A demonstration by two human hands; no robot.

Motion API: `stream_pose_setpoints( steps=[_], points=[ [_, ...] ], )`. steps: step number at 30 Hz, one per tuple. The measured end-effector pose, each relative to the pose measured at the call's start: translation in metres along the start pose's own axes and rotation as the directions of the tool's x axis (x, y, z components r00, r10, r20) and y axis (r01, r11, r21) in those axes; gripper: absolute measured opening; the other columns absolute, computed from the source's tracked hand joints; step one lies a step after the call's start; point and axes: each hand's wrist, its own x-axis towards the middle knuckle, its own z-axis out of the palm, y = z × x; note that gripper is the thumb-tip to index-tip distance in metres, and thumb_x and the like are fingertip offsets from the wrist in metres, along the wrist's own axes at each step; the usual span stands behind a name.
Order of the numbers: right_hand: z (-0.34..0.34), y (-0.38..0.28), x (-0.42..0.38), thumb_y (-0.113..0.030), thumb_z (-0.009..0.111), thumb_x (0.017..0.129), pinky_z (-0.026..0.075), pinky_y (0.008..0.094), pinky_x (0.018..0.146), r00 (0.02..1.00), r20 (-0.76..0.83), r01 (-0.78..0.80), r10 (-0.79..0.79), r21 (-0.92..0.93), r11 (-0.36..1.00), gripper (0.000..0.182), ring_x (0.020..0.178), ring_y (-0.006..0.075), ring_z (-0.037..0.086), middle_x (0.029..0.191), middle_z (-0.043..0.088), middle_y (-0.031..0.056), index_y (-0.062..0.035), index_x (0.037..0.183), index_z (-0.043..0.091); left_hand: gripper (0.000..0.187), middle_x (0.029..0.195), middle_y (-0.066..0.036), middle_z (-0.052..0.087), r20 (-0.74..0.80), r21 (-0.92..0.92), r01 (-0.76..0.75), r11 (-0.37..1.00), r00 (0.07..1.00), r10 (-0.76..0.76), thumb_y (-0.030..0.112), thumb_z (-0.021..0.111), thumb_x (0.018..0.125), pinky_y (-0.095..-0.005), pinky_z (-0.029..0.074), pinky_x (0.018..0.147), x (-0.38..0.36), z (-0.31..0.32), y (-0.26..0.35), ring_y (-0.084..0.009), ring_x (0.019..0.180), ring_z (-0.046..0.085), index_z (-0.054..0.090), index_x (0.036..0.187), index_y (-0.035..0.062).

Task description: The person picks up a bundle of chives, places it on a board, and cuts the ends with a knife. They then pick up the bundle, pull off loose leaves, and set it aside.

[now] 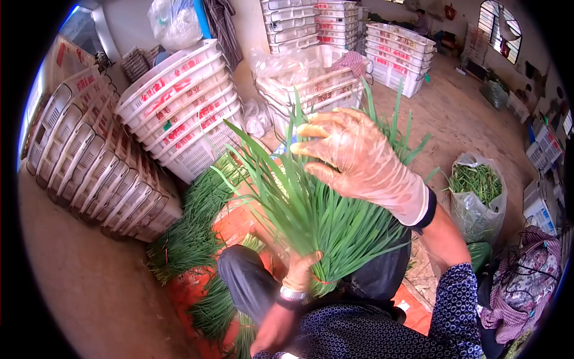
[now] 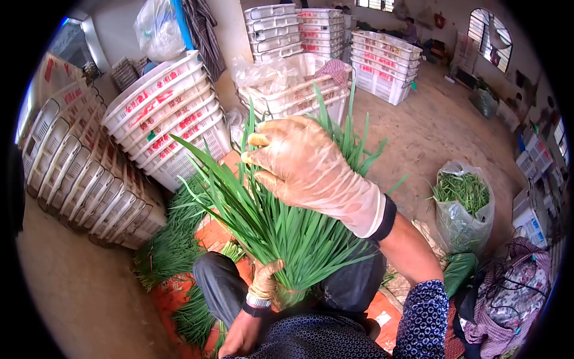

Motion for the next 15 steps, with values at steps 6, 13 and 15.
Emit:
stream_pose_setpoints(
  steps=[6, 13, 15],
  points=[
    [-0.006, -0.001, 0.004, -0.035, 0.076, 0.091, 0.039, 0.048, 0.118, 0.997, 0.05, 0.063, -0.061, -0.039, 0.997, 0.024, 0.133, 0.0237, 0.059, 0.129, 0.071, -0.0008, -0.0208, 0.109, 0.079, 0.089, 0.142, -0.014, 0.065, -0.011, -0.009, -0.036, 0.999, 0.999, 0.036, 0.024, 0.088, 0.078, -0.0451, 0.05, 0.114, -0.001, 0.004, -0.001, -0.0314, 0.129, 0.064, 0.048, 0.154, -0.0014],
    [-0.007, 0.0, 0.007, -0.028, 0.077, 0.089, 0.043, 0.047, 0.117, 0.985, 0.084, 0.153, -0.148, -0.049, 0.987, 0.021, 0.126, 0.0231, 0.065, 0.122, 0.074, 0.0003, -0.0163, 0.107, 0.078, 0.093, 0.145, -0.014, 0.062, 0.022, -0.01, -0.031, 0.999, 0.999, 0.031, 0.022, 0.088, 0.078, -0.044, 0.046, 0.116, -0.003, 0.004, 0.002, -0.0309, 0.132, 0.06, 0.044, 0.156, -0.0016],
    [-0.01, -0.003, 0.007, -0.025, 0.076, 0.089, 0.044, 0.0473, 0.115, 0.983, 0.102, 0.159, -0.153, -0.054, 0.986, 0.023, 0.125, 0.024, 0.066, 0.121, 0.074, 0.0031, -0.0149, 0.109, 0.078, 0.092, 0.143, -0.014, 0.062, 0.021, -0.014, -0.016, 1.0, 1.0, 0.016, 0.021, 0.088, 0.078, -0.0431, 0.046, 0.116, -0.004, 0.006, 0.003, -0.0305, 0.132, 0.06, 0.044, 0.155, -0.0022]
  ],
)
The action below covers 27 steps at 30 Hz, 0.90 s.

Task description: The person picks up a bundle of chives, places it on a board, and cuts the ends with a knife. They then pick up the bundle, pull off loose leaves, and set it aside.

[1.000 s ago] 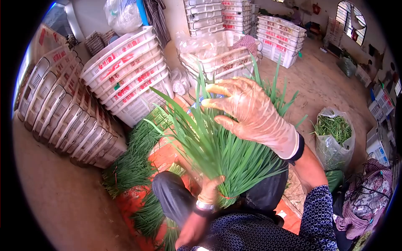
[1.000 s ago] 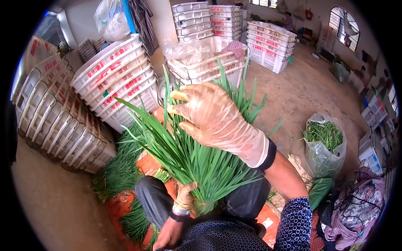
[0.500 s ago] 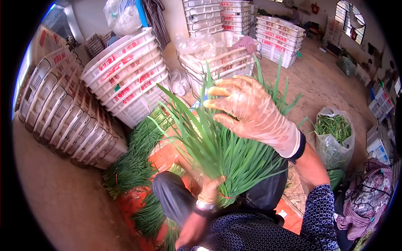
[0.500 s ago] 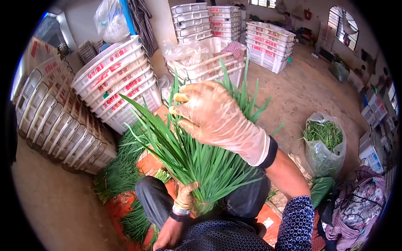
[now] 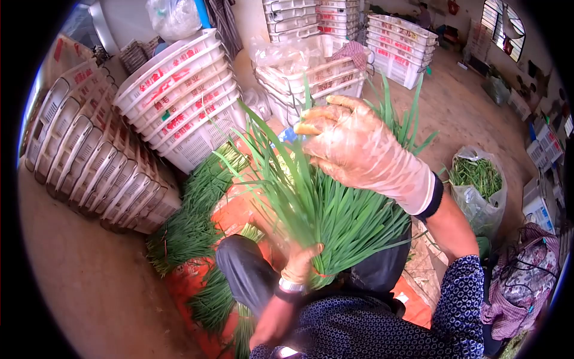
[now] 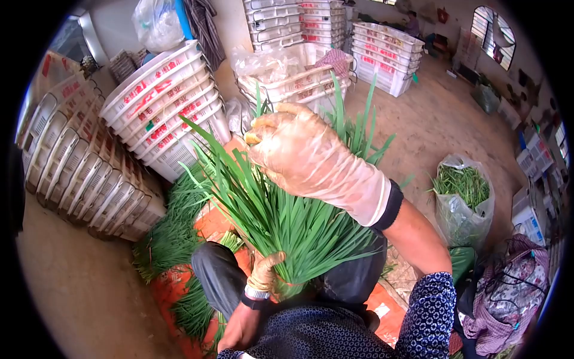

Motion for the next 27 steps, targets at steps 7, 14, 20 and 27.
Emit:
stream_pose_setpoints(
  steps=[7, 14, 20, 27],
  points=[
    [0.005, -0.002, -0.011, -0.02, 0.078, 0.085, 0.04, 0.0518, 0.121, 0.995, 0.098, -0.001, -0.001, 0.028, 1.0, 0.028, 0.136, 0.0236, 0.061, 0.135, 0.071, 0.0001, -0.0166, 0.112, 0.076, 0.086, 0.142, -0.014, 0.063, -0.018, -0.008, 0.006, 1.0, 1.0, -0.006, 0.019, 0.088, 0.077, -0.0436, 0.047, 0.115, 0.001, -0.006, -0.005, -0.03, 0.131, 0.061, 0.049, 0.151, -0.0016],
    [0.003, 0.001, -0.013, -0.019, 0.075, 0.085, 0.042, 0.0509, 0.118, 0.991, 0.131, 0.015, -0.018, 0.023, 1.0, 0.023, 0.13, 0.0252, 0.064, 0.129, 0.072, 0.005, -0.0154, 0.108, 0.078, 0.088, 0.148, -0.013, 0.064, -0.017, 0.026, 0.066, 0.997, 0.998, -0.066, 0.021, 0.086, 0.078, -0.0456, 0.047, 0.118, -0.001, -0.006, -0.005, -0.0318, 0.134, 0.061, 0.049, 0.155, -0.0002],
    [0.009, 0.007, -0.017, -0.019, 0.071, 0.089, 0.048, 0.0469, 0.109, 0.998, 0.069, 0.007, -0.008, 0.019, 1.0, 0.016, 0.115, 0.0279, 0.07, 0.111, 0.075, 0.011, -0.0112, 0.101, 0.078, 0.084, 0.144, -0.013, 0.067, 0.005, 0.05, 0.078, 0.996, 0.997, -0.078, 0.019, 0.085, 0.08, -0.045, 0.049, 0.116, 0.003, -0.018, -0.013, -0.0311, 0.131, 0.064, 0.051, 0.154, -0.0005],
    [0.005, 0.011, -0.019, -0.025, 0.075, 0.093, 0.053, 0.0461, 0.1, 0.959, 0.047, -0.262, 0.278, 0.514, 0.817, 0.015, 0.109, 0.0318, 0.071, 0.107, 0.074, 0.0092, -0.0109, 0.1, 0.074, 0.062, 0.131, -0.012, 0.07, -0.032, 0.091, 0.076, 0.993, 0.997, -0.074, 0.007, 0.077, 0.086, -0.0399, 0.052, 0.107, 0.002, -0.012, -0.006, -0.0254, 0.117, 0.067, 0.058, 0.144, -0.0038]
  ],
)
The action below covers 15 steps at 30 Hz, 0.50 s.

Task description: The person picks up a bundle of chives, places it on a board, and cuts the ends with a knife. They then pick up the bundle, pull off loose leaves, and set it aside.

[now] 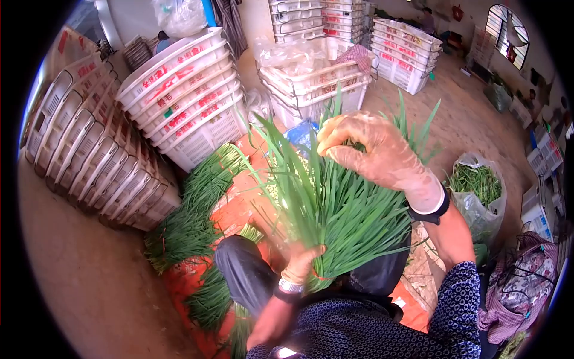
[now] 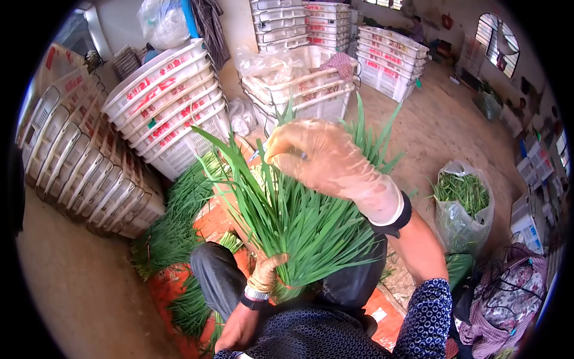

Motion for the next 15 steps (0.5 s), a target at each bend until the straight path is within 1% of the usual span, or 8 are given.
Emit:
stream_pose_setpoints(
  steps=[2, 3, 6, 7, 10, 11, 14, 15],
  points=[
    [-0.011, -0.009, 0.004, -0.027, 0.077, 0.093, 0.053, 0.0465, 0.099, 0.989, -0.129, 0.062, -0.067, -0.043, 0.997, 0.018, 0.112, 0.0318, 0.071, 0.109, 0.075, 0.0077, -0.0114, 0.1, 0.074, 0.06, 0.13, -0.012, 0.07, -0.016, -0.031, -0.006, 1.0, 1.0, 0.006, 0.008, 0.076, 0.087, -0.0389, 0.052, 0.106, -0.002, 0.008, 0.005, -0.0244, 0.116, 0.067, 0.059, 0.143, -0.0045],
    [-0.013, -0.012, 0.002, -0.03, 0.081, 0.09, 0.051, 0.0469, 0.107, 0.984, -0.089, 0.14, -0.153, -0.141, 0.98, 0.022, 0.124, 0.029, 0.067, 0.12, 0.074, 0.0042, -0.0137, 0.103, 0.076, 0.06, 0.13, -0.011, 0.071, -0.012, 0.015, 0.003, 1.0, 1.0, -0.003, 0.008, 0.075, 0.087, -0.0396, 0.053, 0.106, -0.001, 0.005, 0.004, -0.0243, 0.115, 0.068, 0.059, 0.144, -0.0031],
    [-0.003, -0.034, -0.004, -0.032, 0.082, 0.089, 0.043, 0.0492, 0.117, 0.984, 0.034, 0.176, -0.174, -0.338, 0.925, 0.025, 0.136, 0.0256, 0.06, 0.131, 0.07, 0.0014, -0.0165, 0.107, 0.077, 0.058, 0.127, -0.01, 0.073, -0.003, 0.107, -0.001, 0.994, 1.0, 0.001, 0.009, 0.07, 0.088, -0.0407, 0.055, 0.104, 0.001, 0.0, -0.002, -0.0234, 0.114, 0.07, 0.06, 0.145, -0.0005],
    [0.006, -0.033, -0.007, -0.034, 0.082, 0.088, 0.035, 0.0512, 0.123, 0.989, 0.054, 0.149, -0.138, -0.354, 0.923, 0.027, 0.143, 0.0231, 0.053, 0.138, 0.066, -0.0003, -0.0186, 0.11, 0.078, 0.057, 0.126, -0.009, 0.074, -0.003, 0.111, -0.024, 0.994, 1.0, 0.025, 0.008, 0.07, 0.088, -0.0404, 0.055, 0.103, 0.002, 0.002, -0.003, -0.0228, 0.112, 0.07, 0.06, 0.144, -0.0006],
    [0.021, -0.026, -0.009, -0.034, 0.082, 0.087, 0.034, 0.0518, 0.123, 0.987, 0.114, 0.142, -0.109, -0.336, 0.931, 0.029, 0.142, 0.0234, 0.053, 0.138, 0.066, -0.0001, -0.0189, 0.112, 0.077, 0.051, 0.122, -0.011, 0.074, -0.007, 0.148, -0.051, 0.988, 0.999, 0.053, 0.009, 0.074, 0.089, -0.0385, 0.054, 0.1, 0.004, 0.001, -0.004, -0.0232, 0.109, 0.068, 0.064, 0.137, -0.0043],
    [0.025, -0.022, -0.01, -0.032, 0.08, 0.088, 0.035, 0.0511, 0.122, 0.981, 0.117, 0.183, -0.153, -0.326, 0.927, 0.028, 0.139, 0.0237, 0.055, 0.135, 0.067, 0.0008, -0.0183, 0.112, 0.077, 0.049, 0.121, -0.012, 0.073, -0.009, 0.165, -0.056, 0.985, 0.998, 0.059, 0.01, 0.076, 0.089, -0.0376, 0.053, 0.099, 0.004, -0.001, -0.005, -0.0237, 0.109, 0.068, 0.066, 0.133, -0.0061],
    [0.035, -0.015, -0.013, -0.03, 0.079, 0.088, 0.036, 0.0505, 0.122, 0.985, 0.094, 0.163, -0.142, -0.276, 0.947, 0.024, 0.138, 0.0242, 0.056, 0.133, 0.068, 0.0015, -0.0167, 0.108, 0.077, 0.048, 0.118, -0.012, 0.074, -0.026, 0.162, -0.067, 0.984, 0.997, 0.072, 0.012, 0.078, 0.087, -0.0379, 0.054, 0.096, 0.005, -0.007, -0.015, -0.0237, 0.105, 0.067, 0.067, 0.13, -0.0074],
    [0.031, -0.02, -0.011, -0.022, 0.08, 0.087, 0.042, 0.0488, 0.118, 0.991, 0.055, 0.132, -0.124, -0.2, 0.971, 0.019, 0.133, 0.0263, 0.061, 0.124, 0.072, 0.0037, -0.0136, 0.104, 0.076, 0.049, 0.118, -0.013, 0.074, -0.031, 0.171, -0.061, 0.983, 0.997, 0.067, 0.012, 0.078, 0.086, -0.0382, 0.053, 0.095, 0.005, -0.008, -0.014, -0.0237, 0.104, 0.067, 0.066, 0.13, -0.0083]
  ],
)
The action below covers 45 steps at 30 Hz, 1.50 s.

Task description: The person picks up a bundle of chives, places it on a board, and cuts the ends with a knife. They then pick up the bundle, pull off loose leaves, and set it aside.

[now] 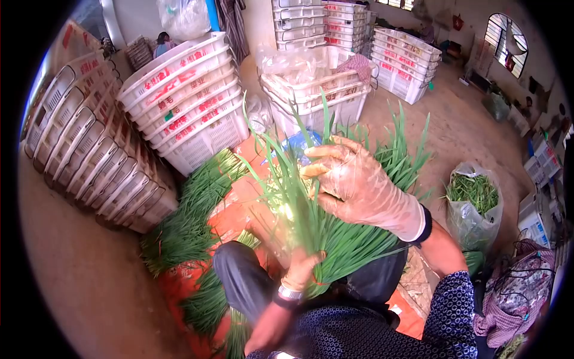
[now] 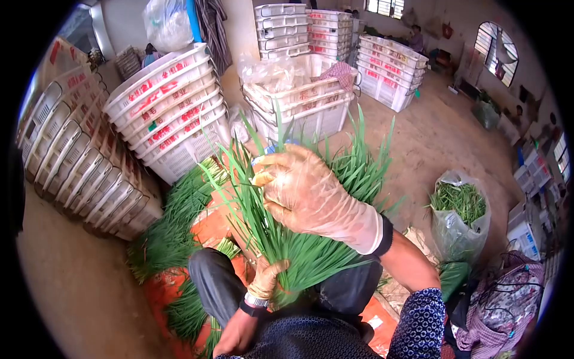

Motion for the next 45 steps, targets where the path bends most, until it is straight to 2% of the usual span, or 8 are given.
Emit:
stream_pose_setpoints(
  steps=[4, 7, 11, 12, 19, 30, 38, 45],
  points=[
    [-0.008, 0.007, -0.002, -0.014, 0.081, 0.092, 0.051, 0.0439, 0.108, 0.988, -0.052, -0.1, 0.142, 0.475, 0.874, 0.013, 0.122, 0.0288, 0.069, 0.11, 0.077, 0.006, -0.0092, 0.103, 0.076, 0.046, 0.118, -0.014, 0.074, 0.018, 0.04, -0.025, 0.999, 1.0, 0.025, 0.01, 0.074, 0.088, -0.0387, 0.053, 0.097, -0.001, -0.001, 0.01, -0.0234, 0.106, 0.067, 0.066, 0.129, -0.009],
    [-0.031, 0.009, 0.001, -0.019, 0.08, 0.096, 0.05, 0.0433, 0.109, 0.926, -0.199, -0.137, 0.322, 0.616, 0.776, 0.012, 0.122, 0.0282, 0.068, 0.113, 0.077, 0.0053, -0.0105, 0.104, 0.078, 0.054, 0.121, -0.005, 0.074, 0.034, 0.02, -0.022, 1.0, 0.999, 0.021, 0.004, 0.073, 0.085, -0.0354, 0.055, 0.099, -0.005, -0.003, 0.008, -0.018, 0.107, 0.069, 0.065, 0.139, 0.0013],
    [-0.054, 0.018, 0.012, -0.022, 0.079, 0.097, 0.051, 0.045, 0.107, 0.941, -0.318, -0.077, 0.115, 0.129, 0.989, 0.016, 0.121, 0.0306, 0.067, 0.117, 0.075, 0.0056, -0.0147, 0.111, 0.08, 0.045, 0.113, -0.003, 0.076, -0.027, 0.018, -0.13, 0.991, 0.991, 0.131, 0.006, 0.075, 0.085, -0.0358, 0.054, 0.098, -0.011, 0.011, 0.025, -0.0177, 0.105, 0.068, 0.072, 0.129, 0.0005],
    [-0.056, 0.018, 0.014, -0.026, 0.081, 0.094, 0.049, 0.0471, 0.108, 0.945, -0.318, -0.102, 0.074, -0.071, 0.992, 0.023, 0.126, 0.0306, 0.065, 0.125, 0.073, 0.005, -0.0184, 0.116, 0.08, 0.045, 0.115, -0.002, 0.076, 0.018, 0.084, -0.048, 0.995, 0.999, 0.046, 0.008, 0.077, 0.085, -0.0361, 0.054, 0.098, -0.009, 0.003, 0.021, -0.0177, 0.105, 0.068, 0.071, 0.13, 0.0001],
    [-0.067, 0.015, 0.025, -0.028, 0.081, 0.089, 0.039, 0.0511, 0.122, 0.998, -0.052, -0.057, 0.038, -0.442, 0.895, 0.032, 0.142, 0.0282, 0.056, 0.136, 0.072, 0.0013, -0.0224, 0.121, 0.08, 0.039, 0.112, -0.012, 0.078, 0.065, 0.238, -0.148, 0.96, 0.988, 0.136, 0.012, 0.074, 0.092, -0.0385, 0.055, 0.094, -0.007, -0.005, 0.005, -0.0231, 0.101, 0.07, 0.071, 0.127, -0.0044],
    [-0.06, 0.047, 0.012, -0.022, 0.081, 0.088, 0.041, 0.0516, 0.121, 0.993, 0.11, 0.02, 0.038, -0.486, 0.874, 0.025, 0.141, 0.0269, 0.057, 0.133, 0.071, 0.0012, -0.0201, 0.114, 0.08, 0.051, 0.12, -0.005, 0.075, 0.032, -0.008, -0.04, 0.999, 0.999, 0.04, 0.003, 0.074, 0.085, -0.0361, 0.055, 0.098, -0.009, 0.013, 0.018, -0.019, 0.108, 0.07, 0.067, 0.136, -0.0012],
    [-0.061, 0.048, 0.012, -0.026, 0.079, 0.091, 0.041, 0.0492, 0.12, 0.975, 0.171, -0.042, 0.14, -0.475, 0.879, 0.038, 0.133, 0.0279, 0.061, 0.128, 0.072, 0.0023, -0.0204, 0.128, 0.075, 0.059, 0.129, -0.005, 0.072, 0.048, -0.027, -0.086, 0.996, 0.995, 0.087, 0.005, 0.077, 0.085, -0.038, 0.051, 0.105, -0.009, 0.014, 0.02, -0.0207, 0.117, 0.067, 0.063, 0.142, -0.0012],
    [-0.061, 0.053, 0.007, -0.026, 0.078, 0.092, 0.045, 0.0488, 0.115, 0.965, 0.191, -0.078, 0.181, -0.448, 0.891, 0.03, 0.121, 0.0249, 0.067, 0.114, 0.076, 0.0057, -0.0191, 0.121, 0.079, 0.051, 0.126, -0.012, 0.072, 0.08, 0.027, -0.068, 0.997, 0.995, 0.066, -0.003, 0.068, 0.087, -0.0387, 0.052, 0.104, -0.007, 0.008, 0.013, -0.024, 0.115, 0.067, 0.062, 0.138, -0.0066]
  ],
)
